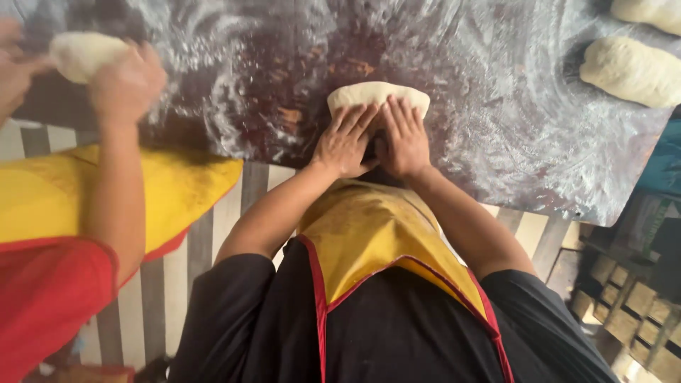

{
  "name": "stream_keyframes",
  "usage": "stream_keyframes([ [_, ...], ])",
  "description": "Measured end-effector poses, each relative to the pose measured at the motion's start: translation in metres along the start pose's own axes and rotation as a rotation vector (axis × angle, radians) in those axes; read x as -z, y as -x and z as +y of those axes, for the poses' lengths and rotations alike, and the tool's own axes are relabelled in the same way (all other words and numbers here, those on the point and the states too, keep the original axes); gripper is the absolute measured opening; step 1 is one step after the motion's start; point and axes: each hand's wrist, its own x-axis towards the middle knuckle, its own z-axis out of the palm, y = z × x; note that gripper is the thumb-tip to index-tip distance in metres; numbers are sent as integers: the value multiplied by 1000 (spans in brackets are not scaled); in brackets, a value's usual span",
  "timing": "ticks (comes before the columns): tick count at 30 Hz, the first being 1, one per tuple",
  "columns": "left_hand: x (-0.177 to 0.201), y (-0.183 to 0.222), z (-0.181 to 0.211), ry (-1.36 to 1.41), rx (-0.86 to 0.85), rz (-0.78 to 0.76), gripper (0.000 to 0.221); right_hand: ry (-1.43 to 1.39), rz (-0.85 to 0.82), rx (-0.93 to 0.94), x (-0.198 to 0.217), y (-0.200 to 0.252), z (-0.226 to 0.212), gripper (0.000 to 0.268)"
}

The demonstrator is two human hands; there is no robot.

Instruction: Knead and shape portions of dough on a floured work surface.

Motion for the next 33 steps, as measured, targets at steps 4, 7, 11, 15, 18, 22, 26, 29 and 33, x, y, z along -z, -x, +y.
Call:
stream_keyframes([
  [4, -24, 23, 11, -33, 58, 33, 90, -15, -142, -7, -7, 30, -18, 74],
  [7, -9, 24, 16, 4, 98, 17, 88, 7, -202, -34, 12, 21, -25, 72],
  [11, 23, 37, 25, 80, 107, -37, 89, -52, -255, -42, 39, 26, -23, 64],
  [15, 61, 41, 33, 250, 287, -385, 44, -109, -617, -328, 107, -22, -44, 50],
  [18, 63, 7, 35, 379, 441, -169, 38, -325, -511, -504, 90, -36, -32, 43],
  [22, -1, -10, 34, -8, 248, 506, 49, -391, -41, -67, 14, 3, -22, 57],
  [26, -115, 22, 45, -335, 278, 550, 60, -79, -54, 146, -39, 36, -5, 79],
  [29, -65, -22, 9, -368, 266, 464, 59, -1, 70, 105, -30, -24, 3, 79],
  [33, 19, -106, -46, -108, 300, 351, 71, 1, 91, 114, -8, -137, 37, 74],
])
